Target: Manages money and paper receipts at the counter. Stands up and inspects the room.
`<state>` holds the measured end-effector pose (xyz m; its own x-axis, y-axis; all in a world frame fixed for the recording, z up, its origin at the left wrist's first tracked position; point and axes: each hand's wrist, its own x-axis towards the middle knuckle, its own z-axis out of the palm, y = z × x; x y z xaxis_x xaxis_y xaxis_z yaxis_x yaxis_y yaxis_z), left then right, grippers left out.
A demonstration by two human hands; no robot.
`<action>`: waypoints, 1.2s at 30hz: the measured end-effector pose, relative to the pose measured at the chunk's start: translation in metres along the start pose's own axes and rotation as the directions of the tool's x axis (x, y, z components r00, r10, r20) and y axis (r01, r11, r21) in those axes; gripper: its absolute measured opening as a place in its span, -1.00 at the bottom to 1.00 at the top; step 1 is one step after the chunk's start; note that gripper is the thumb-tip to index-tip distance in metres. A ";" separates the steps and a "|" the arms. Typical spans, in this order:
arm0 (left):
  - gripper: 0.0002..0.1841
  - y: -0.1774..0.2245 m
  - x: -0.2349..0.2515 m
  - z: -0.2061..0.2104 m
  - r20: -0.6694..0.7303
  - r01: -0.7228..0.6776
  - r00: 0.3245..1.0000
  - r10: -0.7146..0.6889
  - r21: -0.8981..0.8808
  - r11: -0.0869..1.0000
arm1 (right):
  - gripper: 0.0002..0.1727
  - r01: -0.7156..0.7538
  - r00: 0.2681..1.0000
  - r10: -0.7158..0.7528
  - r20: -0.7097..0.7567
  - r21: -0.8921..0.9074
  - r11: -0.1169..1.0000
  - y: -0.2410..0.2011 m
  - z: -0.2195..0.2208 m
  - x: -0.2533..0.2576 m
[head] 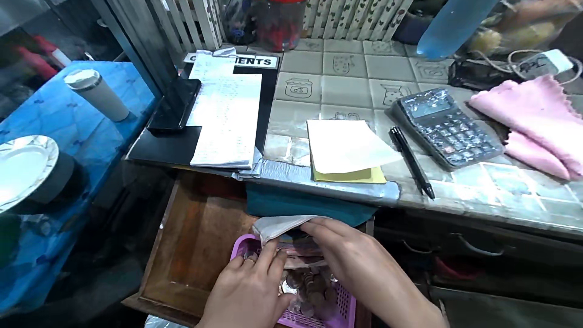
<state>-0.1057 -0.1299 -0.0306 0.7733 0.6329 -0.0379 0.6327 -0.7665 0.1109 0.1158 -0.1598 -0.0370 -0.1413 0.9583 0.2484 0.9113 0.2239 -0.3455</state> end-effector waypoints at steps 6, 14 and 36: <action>-0.31 -0.002 -0.001 -0.004 0.060 -0.022 0.998 0.023 -0.010 1.000 | -0.80 0.027 0.999 -0.027 0.017 -0.009 1.000 0.001 0.003 0.001; -0.27 0.002 -0.002 -0.004 0.124 -0.043 0.991 0.047 -0.032 0.999 | -0.68 0.025 0.998 -0.025 0.059 -0.005 1.000 0.003 0.005 0.008; -0.21 0.006 -0.003 -0.007 0.230 -0.036 0.968 0.098 -0.261 0.965 | -0.82 0.039 0.992 -0.038 0.124 -0.008 0.999 0.016 0.003 0.017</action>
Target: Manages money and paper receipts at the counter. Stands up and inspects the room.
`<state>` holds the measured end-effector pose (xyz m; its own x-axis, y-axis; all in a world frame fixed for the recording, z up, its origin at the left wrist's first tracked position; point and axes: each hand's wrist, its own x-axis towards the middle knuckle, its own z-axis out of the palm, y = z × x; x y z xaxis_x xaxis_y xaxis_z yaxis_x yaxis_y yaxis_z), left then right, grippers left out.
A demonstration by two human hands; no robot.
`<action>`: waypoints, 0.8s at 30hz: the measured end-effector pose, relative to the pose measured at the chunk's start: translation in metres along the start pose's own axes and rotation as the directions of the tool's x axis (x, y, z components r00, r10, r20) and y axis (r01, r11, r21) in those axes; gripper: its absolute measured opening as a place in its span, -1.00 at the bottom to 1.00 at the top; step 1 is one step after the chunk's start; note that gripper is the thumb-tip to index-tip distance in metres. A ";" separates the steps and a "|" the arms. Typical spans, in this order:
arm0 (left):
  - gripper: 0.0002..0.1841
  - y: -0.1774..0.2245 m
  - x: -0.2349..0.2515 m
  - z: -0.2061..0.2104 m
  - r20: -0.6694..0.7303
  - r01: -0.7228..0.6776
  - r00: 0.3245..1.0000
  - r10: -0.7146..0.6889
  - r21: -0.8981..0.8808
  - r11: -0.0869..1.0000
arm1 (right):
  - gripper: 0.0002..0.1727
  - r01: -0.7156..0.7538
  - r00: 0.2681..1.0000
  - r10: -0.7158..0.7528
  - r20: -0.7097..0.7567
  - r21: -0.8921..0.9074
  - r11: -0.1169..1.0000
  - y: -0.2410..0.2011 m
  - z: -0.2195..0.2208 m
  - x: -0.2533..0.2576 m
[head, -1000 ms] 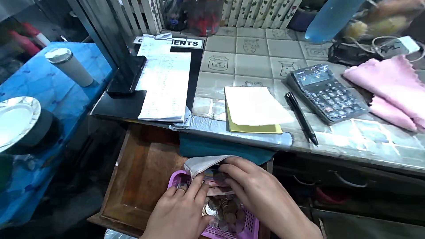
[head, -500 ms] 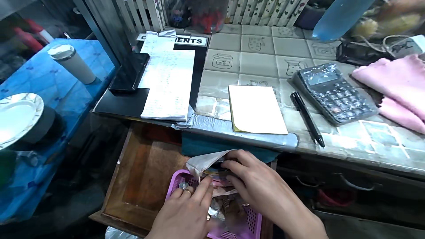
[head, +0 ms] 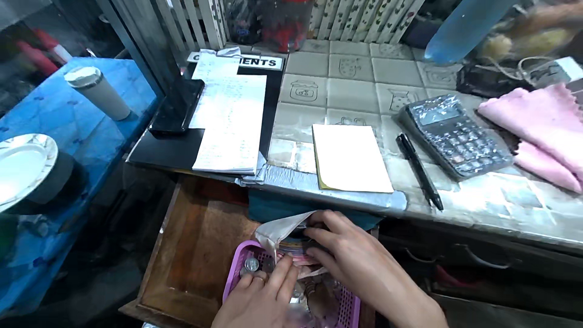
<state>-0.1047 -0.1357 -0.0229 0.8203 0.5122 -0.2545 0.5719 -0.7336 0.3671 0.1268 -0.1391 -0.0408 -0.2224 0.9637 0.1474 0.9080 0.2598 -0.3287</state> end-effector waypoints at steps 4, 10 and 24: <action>-0.20 -0.001 0.001 -0.001 0.021 0.008 1.000 -0.007 -0.036 0.999 | -0.81 -0.024 1.000 0.024 -0.006 -0.002 1.000 0.000 0.008 -0.004; -0.20 -0.001 0.004 -0.001 0.029 0.019 0.999 -0.017 -0.076 0.997 | -0.79 -0.002 1.000 0.002 -0.027 0.005 1.000 -0.002 0.011 -0.008; -0.52 -0.055 0.025 -0.056 -0.660 -0.150 0.750 0.041 -0.109 0.983 | -0.24 -0.371 0.807 0.279 -0.520 -0.080 0.925 0.126 -0.121 -0.053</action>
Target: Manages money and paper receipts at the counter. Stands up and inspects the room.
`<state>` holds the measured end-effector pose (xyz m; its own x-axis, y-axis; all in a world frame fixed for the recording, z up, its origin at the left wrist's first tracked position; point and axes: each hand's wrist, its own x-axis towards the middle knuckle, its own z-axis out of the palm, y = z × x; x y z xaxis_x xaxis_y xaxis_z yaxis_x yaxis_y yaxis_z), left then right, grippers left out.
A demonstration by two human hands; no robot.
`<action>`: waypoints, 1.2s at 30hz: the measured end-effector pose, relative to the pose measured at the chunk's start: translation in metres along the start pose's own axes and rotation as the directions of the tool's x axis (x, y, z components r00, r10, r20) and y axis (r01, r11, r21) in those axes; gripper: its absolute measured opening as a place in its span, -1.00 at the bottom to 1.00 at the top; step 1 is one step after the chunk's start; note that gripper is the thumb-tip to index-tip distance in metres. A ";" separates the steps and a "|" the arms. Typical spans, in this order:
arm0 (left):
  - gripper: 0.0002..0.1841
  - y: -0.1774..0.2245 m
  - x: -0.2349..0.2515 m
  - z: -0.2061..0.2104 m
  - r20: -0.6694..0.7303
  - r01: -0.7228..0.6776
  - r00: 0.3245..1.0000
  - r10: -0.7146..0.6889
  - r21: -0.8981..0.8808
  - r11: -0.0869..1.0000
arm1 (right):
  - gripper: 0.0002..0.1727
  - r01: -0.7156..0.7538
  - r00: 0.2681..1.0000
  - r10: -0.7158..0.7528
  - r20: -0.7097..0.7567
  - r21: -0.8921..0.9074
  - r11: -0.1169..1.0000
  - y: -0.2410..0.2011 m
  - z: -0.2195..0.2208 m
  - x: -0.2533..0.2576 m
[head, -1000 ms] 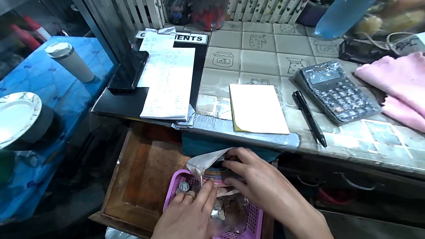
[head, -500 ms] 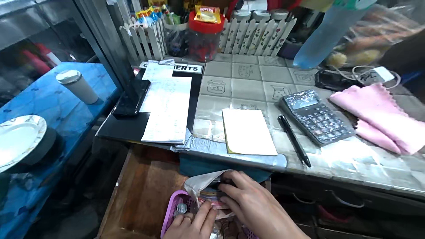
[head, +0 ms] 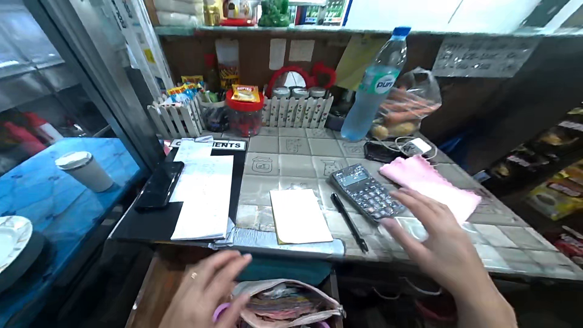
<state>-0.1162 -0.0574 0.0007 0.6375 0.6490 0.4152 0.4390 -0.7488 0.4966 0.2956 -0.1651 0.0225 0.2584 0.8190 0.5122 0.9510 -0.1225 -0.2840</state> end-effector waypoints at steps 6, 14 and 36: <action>-0.43 -0.067 0.011 0.013 -0.198 0.084 0.980 -0.026 0.288 0.954 | 0.18 -0.221 0.967 0.221 0.130 -0.019 0.975 0.036 0.030 0.024; -0.44 -0.072 -0.001 0.022 -0.161 0.099 0.985 -0.055 0.278 0.956 | 0.06 -0.356 0.926 0.370 0.075 0.498 0.790 -0.028 0.019 0.040; -0.57 -0.070 -0.002 0.021 -0.143 0.081 0.989 -0.046 0.249 0.965 | -0.15 0.039 0.989 -0.036 -0.143 0.018 0.999 -0.134 0.100 -0.024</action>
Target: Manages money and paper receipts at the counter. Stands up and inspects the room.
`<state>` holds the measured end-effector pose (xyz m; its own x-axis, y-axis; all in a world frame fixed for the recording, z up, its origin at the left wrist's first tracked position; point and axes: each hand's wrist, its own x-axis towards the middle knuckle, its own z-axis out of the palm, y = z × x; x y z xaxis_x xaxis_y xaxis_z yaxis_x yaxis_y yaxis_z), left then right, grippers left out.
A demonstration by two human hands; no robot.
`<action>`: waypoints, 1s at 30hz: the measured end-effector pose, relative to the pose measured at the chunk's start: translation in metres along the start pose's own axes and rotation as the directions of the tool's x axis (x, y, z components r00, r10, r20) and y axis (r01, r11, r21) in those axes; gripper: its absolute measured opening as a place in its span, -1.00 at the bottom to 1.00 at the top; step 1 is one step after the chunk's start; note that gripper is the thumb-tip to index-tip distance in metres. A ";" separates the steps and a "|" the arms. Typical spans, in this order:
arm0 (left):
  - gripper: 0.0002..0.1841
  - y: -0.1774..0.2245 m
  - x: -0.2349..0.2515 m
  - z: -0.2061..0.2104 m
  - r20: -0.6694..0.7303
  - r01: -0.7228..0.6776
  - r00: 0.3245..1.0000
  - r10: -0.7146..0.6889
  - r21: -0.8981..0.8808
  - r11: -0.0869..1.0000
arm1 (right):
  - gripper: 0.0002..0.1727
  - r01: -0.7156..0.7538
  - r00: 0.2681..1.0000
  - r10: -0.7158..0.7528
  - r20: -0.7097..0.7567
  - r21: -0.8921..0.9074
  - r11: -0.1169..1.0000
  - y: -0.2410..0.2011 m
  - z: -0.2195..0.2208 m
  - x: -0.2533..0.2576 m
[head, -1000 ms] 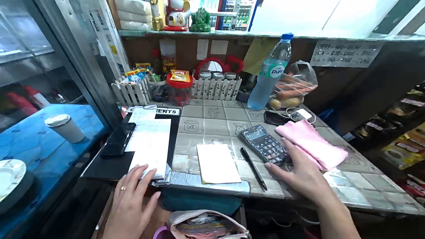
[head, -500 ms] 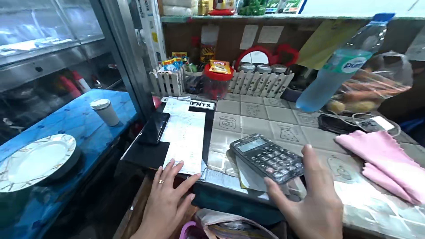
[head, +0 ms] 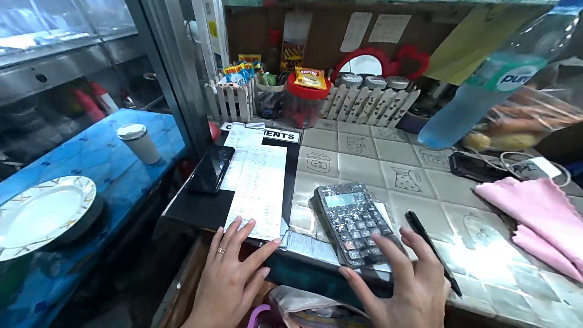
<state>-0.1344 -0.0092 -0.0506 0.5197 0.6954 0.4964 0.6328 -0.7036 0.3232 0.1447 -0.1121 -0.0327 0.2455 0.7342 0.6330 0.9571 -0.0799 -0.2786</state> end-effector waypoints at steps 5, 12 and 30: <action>-0.56 -0.004 -0.002 0.004 -0.003 -0.008 1.000 0.008 -0.016 1.000 | -0.50 0.038 0.999 -0.038 -0.001 0.129 0.991 0.012 -0.004 -0.011; -0.55 -0.006 -0.002 0.003 0.004 -0.009 1.000 0.009 -0.008 1.000 | -0.52 0.137 0.988 -0.141 0.062 0.065 0.988 0.002 -0.002 -0.001; -0.56 -0.005 -0.003 0.000 0.027 -0.001 1.000 0.002 -0.023 1.000 | -0.30 0.049 0.981 -0.049 0.188 0.002 0.999 0.016 -0.006 0.031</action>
<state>-0.1391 -0.0077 -0.0532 0.5358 0.6979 0.4752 0.6188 -0.7075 0.3415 0.1685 -0.0944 -0.0130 0.1651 0.8508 0.4988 0.9677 -0.0422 -0.2484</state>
